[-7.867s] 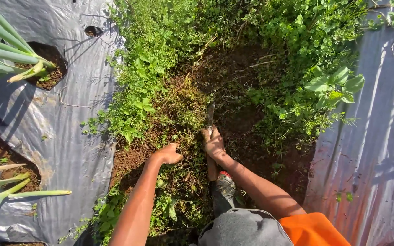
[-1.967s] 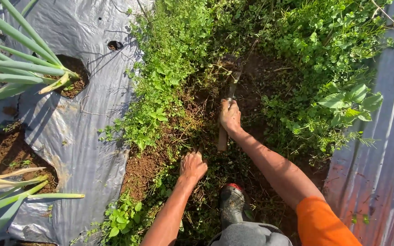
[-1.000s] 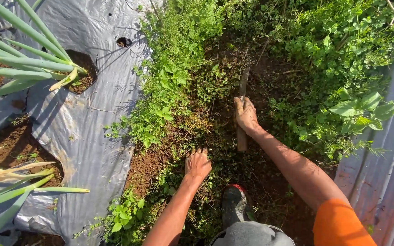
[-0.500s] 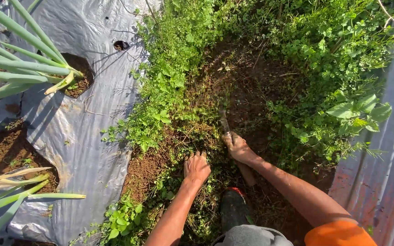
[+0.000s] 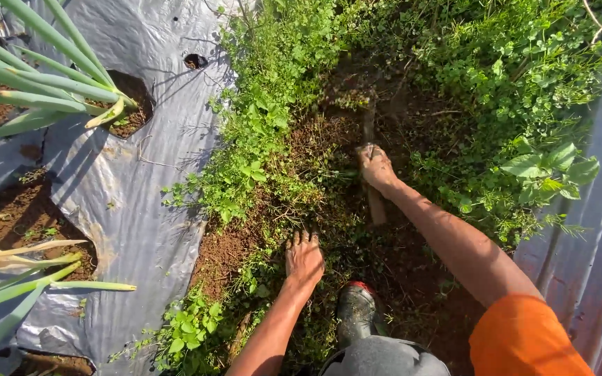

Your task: A person is weeding a garden bed between rows of scallions using a hand sickle and their hands.

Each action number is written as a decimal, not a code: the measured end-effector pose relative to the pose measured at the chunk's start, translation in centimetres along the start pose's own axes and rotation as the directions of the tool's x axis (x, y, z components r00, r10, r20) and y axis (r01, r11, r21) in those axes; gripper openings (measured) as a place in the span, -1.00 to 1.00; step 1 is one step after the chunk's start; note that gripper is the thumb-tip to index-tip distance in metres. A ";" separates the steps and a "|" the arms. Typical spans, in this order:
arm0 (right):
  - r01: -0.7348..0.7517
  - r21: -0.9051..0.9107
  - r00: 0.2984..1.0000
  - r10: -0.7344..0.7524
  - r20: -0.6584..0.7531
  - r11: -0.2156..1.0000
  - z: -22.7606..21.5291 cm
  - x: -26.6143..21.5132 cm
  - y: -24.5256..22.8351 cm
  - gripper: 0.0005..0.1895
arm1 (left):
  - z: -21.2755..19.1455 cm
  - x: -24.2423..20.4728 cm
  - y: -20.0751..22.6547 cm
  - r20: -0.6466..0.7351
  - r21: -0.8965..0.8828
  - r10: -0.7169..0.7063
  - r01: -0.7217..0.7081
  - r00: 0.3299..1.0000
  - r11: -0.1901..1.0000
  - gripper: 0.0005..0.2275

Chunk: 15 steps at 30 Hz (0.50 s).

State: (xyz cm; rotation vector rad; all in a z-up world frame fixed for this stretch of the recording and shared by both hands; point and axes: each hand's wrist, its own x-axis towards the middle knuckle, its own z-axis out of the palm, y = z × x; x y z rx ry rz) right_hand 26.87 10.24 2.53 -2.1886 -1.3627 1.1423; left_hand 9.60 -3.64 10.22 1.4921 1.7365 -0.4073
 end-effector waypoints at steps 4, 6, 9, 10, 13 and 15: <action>-0.018 0.049 0.989 0.010 0.150 0.999 2.0 2.7 6.7 -0.39 | 1.5 1.2 -1.5 0.042 -0.004 0.026 -0.026 0.999 1.000 -0.60; 0.036 0.067 0.993 -0.044 0.110 0.997 2.8 6.7 7.1 -0.40 | 3.4 2.3 -4.0 0.036 0.011 0.079 -0.079 0.996 0.997 -0.55; -0.028 0.362 0.974 0.107 -0.201 0.932 3.7 12.6 5.8 -0.47 | 6.8 3.7 -6.5 0.065 -0.077 0.262 -0.257 0.963 0.963 -0.54; -0.091 0.556 0.976 0.186 -0.117 0.826 3.9 14.7 5.1 -0.51 | 7.1 4.5 -6.2 0.091 0.053 0.224 -0.230 0.970 0.972 -0.54; -0.108 0.505 0.994 0.102 0.040 0.856 4.6 10.6 2.5 -0.48 | 4.8 3.3 -5.4 0.129 0.299 0.144 -0.177 0.981 0.938 -0.56; -0.034 0.243 0.992 0.003 0.127 0.969 5.8 4.1 4.2 -0.40 | 3.2 1.2 -3.9 0.169 0.398 0.120 -0.179 0.978 0.900 -0.59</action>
